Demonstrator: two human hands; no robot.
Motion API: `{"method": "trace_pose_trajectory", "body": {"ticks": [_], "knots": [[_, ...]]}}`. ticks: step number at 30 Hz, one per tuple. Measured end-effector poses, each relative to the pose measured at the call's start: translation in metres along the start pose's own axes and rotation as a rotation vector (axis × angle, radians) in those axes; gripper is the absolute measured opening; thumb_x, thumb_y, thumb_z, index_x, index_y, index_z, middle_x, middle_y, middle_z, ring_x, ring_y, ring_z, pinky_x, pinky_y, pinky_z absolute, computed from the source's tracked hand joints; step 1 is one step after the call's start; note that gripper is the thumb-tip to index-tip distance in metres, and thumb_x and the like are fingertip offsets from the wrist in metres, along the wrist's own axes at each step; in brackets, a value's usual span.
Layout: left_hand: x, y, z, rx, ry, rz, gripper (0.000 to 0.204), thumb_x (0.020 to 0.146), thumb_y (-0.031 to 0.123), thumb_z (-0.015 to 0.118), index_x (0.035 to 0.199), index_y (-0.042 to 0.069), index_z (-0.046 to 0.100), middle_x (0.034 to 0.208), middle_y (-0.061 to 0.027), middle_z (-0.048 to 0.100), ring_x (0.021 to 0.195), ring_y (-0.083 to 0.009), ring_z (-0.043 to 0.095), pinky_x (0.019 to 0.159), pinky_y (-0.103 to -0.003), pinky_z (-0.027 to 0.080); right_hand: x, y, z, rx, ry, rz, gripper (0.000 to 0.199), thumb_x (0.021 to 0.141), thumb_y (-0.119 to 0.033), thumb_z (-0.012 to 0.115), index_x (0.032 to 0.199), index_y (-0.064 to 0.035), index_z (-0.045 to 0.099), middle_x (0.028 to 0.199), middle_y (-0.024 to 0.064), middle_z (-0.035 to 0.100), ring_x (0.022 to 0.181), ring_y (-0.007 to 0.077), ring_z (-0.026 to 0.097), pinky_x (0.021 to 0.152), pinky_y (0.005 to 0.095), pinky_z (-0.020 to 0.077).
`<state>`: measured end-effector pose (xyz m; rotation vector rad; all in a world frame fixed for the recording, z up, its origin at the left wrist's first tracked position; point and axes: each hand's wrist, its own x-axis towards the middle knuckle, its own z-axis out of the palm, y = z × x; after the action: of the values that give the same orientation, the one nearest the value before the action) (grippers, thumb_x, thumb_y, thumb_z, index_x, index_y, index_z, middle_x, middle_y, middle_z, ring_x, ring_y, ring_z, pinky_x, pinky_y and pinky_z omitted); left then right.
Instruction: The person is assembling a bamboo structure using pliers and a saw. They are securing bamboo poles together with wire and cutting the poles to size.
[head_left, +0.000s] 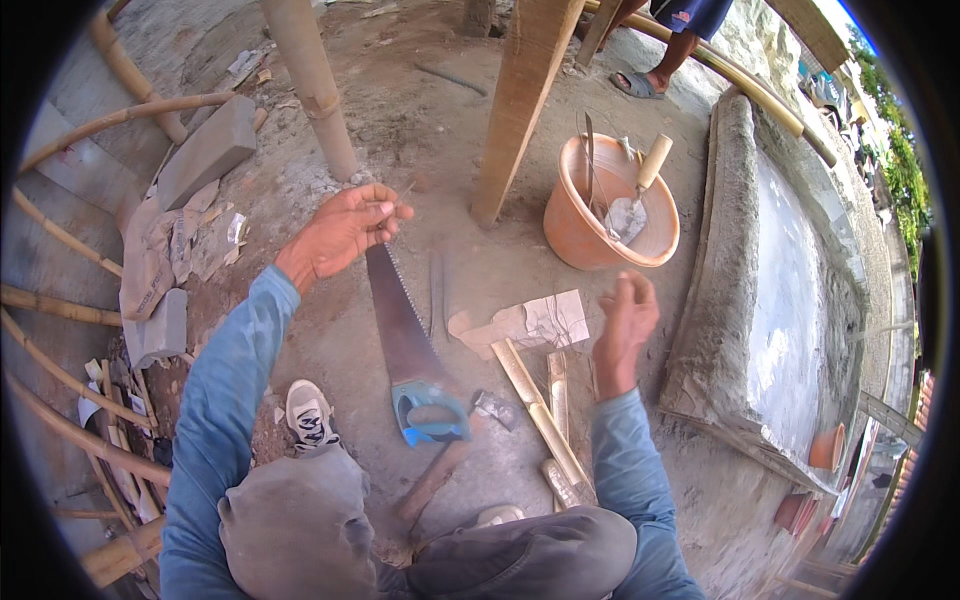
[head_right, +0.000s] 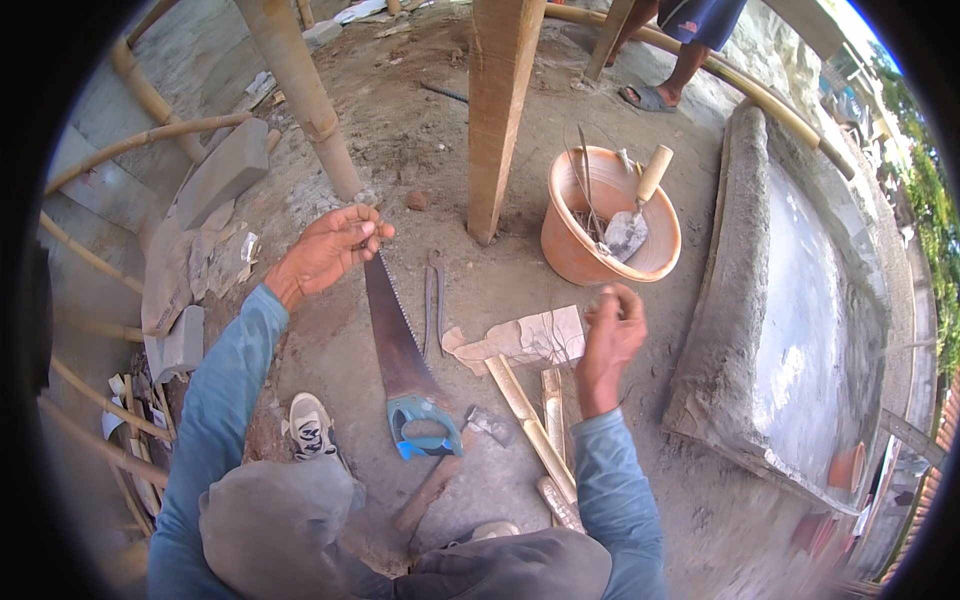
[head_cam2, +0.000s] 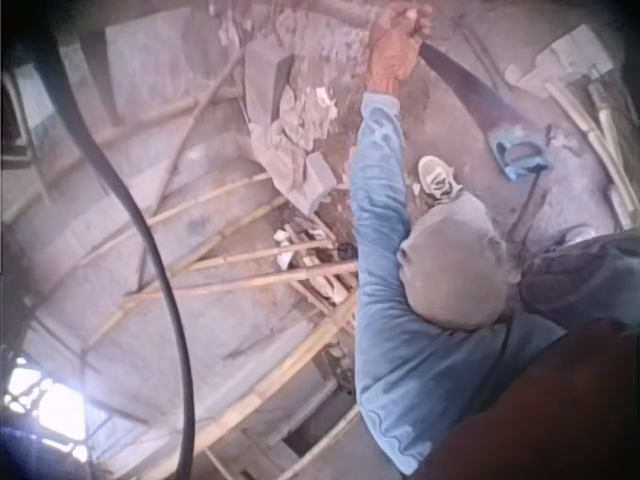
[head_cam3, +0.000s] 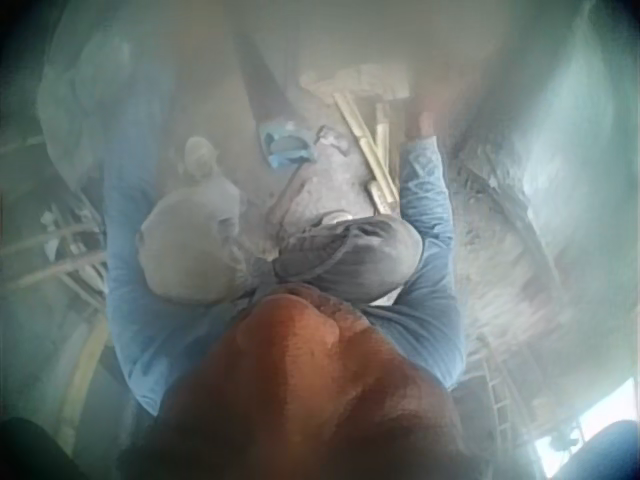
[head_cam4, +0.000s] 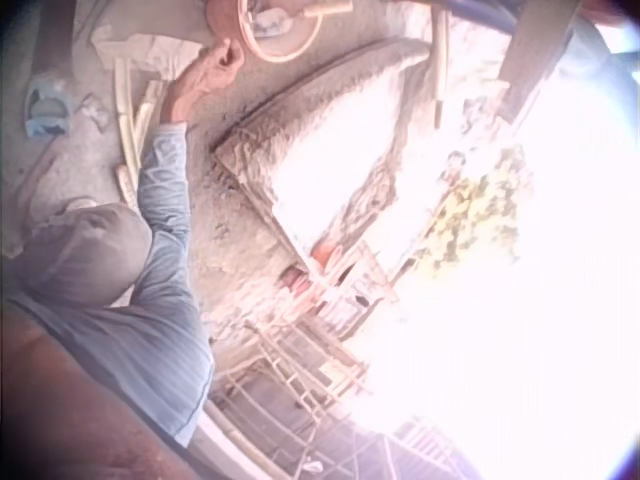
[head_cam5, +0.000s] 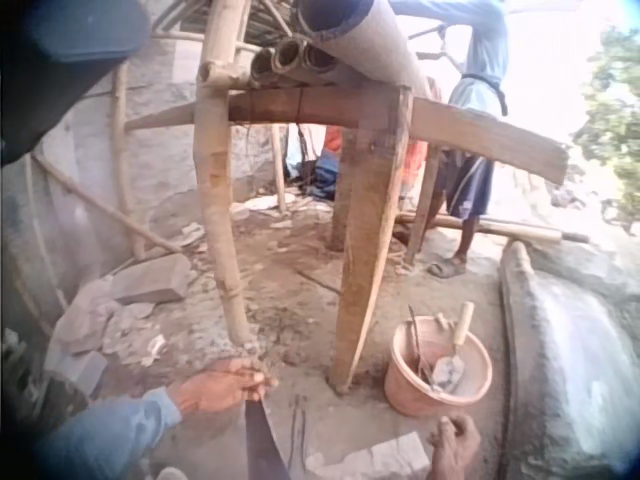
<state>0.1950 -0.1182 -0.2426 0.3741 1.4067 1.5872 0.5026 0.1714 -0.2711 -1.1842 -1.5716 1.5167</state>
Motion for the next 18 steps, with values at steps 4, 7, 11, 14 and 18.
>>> {"method": "trace_pose_trajectory", "body": {"ticks": [4,7,11,14,18], "knots": [[-0.029,-0.014,0.068,0.006,-0.234,-0.13,0.017,0.11,0.015,0.062,0.123,0.004,0.059,0.117,-0.0084,0.07,0.091,-0.0112,0.065,0.083,-0.027,0.057,-0.077,-0.052,0.05,-0.137,-0.739,-0.226,0.08,0.1,-0.017,0.072,0.168,-0.0108,0.032,0.159,0.0182,0.045,0.098,0.0209,0.07,0.08,0.0358,0.0622],[-0.052,-0.04,0.1,0.028,-0.297,-0.211,0.017,0.108,0.014,0.063,0.121,0.003,0.061,0.112,-0.008,0.071,0.089,-0.011,0.066,0.081,-0.028,0.057,-0.086,-0.032,0.062,-0.046,-0.964,-0.116,0.053,0.101,-0.019,0.073,0.149,-0.0042,0.054,0.127,0.0156,0.068,0.088,0.0178,0.071,0.075,0.0321,0.06],[-0.071,-0.033,0.103,0.538,-0.3,-0.236,0.022,0.106,0.013,0.064,0.123,0.0,0.063,0.102,-0.0063,0.071,0.085,-0.0113,0.066,0.078,-0.03,0.057,-0.083,-0.018,0.039,-0.219,-0.938,-0.059,0.022,0.104,-0.018,0.07,0.115,0.0011,0.072,0.086,0.0098,0.075,0.075,0.0152,0.072,0.069,0.0311,0.059],[-0.093,-0.021,0.099,0.633,-0.253,-0.221,0.026,0.105,0.013,0.065,0.125,-0.004,0.066,0.098,-0.0051,0.071,0.082,-0.0122,0.067,0.077,-0.03,0.057,-0.075,-0.011,-0.006,-0.264,-0.696,-0.106,0.021,0.104,-0.016,0.067,0.103,0.0031,0.075,0.082,0.0102,0.076,0.072,0.0149,0.072,0.065,0.0329,0.0593],[-0.119,-0.014,0.073,0.401,-0.03,-0.203,0.029,0.106,0.014,0.066,0.126,-0.006,0.067,0.101,-0.0058,0.071,0.085,-0.013,0.068,0.08,-0.031,0.059,0.001,0.009,-0.09,-0.884,0.252,-0.481,0.093,0.094,-0.044,0.081,0.165,-0.0064,0.035,0.166,0.0392,0.024,0.146,0.0517,0.044,0.11,0.0559,0.05]]}}
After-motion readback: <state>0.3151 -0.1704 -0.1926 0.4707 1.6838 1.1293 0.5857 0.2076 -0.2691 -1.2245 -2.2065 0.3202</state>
